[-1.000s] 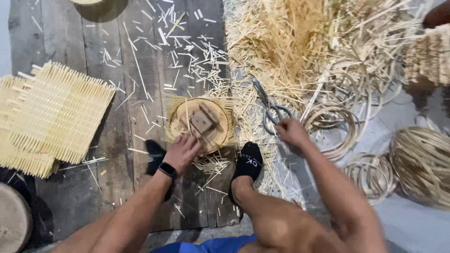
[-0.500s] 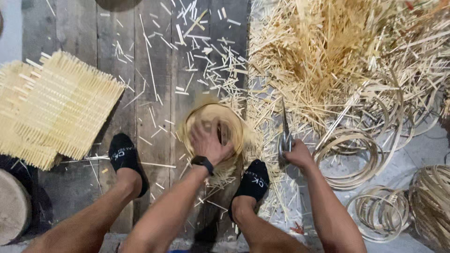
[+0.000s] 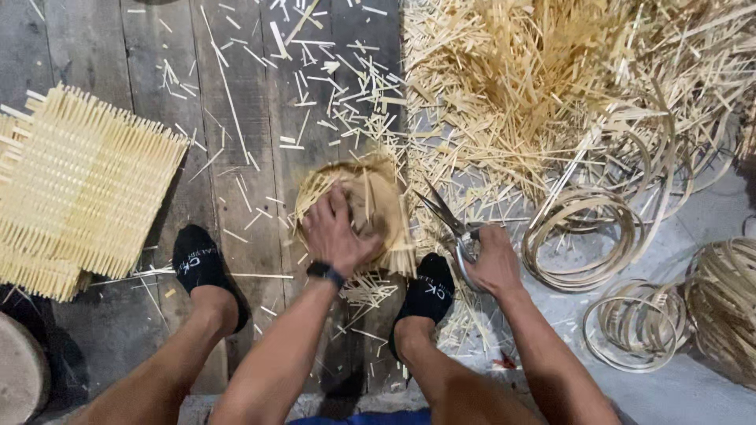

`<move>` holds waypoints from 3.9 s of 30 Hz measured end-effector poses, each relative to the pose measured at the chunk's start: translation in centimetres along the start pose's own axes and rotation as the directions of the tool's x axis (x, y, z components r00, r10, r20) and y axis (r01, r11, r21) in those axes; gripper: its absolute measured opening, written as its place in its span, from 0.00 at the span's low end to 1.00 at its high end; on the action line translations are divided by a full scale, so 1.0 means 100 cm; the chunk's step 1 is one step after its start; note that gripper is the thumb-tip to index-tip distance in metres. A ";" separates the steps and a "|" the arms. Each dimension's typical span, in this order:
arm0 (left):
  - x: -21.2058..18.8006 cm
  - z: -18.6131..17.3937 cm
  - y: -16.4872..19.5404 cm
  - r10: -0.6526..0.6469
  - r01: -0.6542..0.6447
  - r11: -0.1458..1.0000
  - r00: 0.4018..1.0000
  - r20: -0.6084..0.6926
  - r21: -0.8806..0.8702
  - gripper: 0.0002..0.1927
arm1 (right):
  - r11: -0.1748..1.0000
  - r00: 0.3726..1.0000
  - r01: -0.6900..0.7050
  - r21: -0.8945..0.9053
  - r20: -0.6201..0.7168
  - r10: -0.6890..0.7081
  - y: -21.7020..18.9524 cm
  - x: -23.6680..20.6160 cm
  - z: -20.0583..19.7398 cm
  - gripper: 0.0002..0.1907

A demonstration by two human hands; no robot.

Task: The person sits on the floor and repeatedly trims the edges of a round bamboo tray using shears. They place a circular bamboo frame on a flat woven mat, position the tray, and cut the protruding strands flush with the frame. The process is repeated multiple times with different trays.

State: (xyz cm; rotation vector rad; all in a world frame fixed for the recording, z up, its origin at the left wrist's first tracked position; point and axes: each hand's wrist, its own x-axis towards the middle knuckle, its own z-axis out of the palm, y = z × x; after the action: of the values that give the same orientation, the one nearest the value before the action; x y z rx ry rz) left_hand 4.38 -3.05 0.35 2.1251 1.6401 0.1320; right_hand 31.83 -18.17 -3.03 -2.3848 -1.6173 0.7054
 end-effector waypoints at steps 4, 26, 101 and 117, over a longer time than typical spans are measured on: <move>0.005 0.007 0.000 -0.040 0.035 0.997 0.997 0.071 0.070 0.69 | 0.990 0.982 -0.023 -0.141 0.181 0.048 -0.026 0.018 -0.001 0.28; 0.000 0.001 -0.006 0.253 -0.256 0.967 0.949 0.186 -0.008 0.65 | 0.876 0.968 0.199 -0.438 0.225 -0.108 -0.017 0.082 0.017 0.19; -0.018 0.022 -0.007 0.056 -0.053 0.998 0.982 0.180 -0.022 0.69 | 0.893 0.902 0.090 -0.441 0.417 0.115 -0.034 0.086 0.012 0.27; -0.005 0.006 -0.020 0.374 -0.394 0.919 0.858 0.352 -0.016 0.66 | 0.804 0.870 0.262 -0.534 0.492 0.043 -0.036 0.085 0.002 0.26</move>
State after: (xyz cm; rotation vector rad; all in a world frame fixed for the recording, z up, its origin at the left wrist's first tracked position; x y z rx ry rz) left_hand 2.63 -3.26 -0.92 2.3351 1.0156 -0.1663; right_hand 31.27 -9.06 -4.23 -2.6028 -2.4887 0.9473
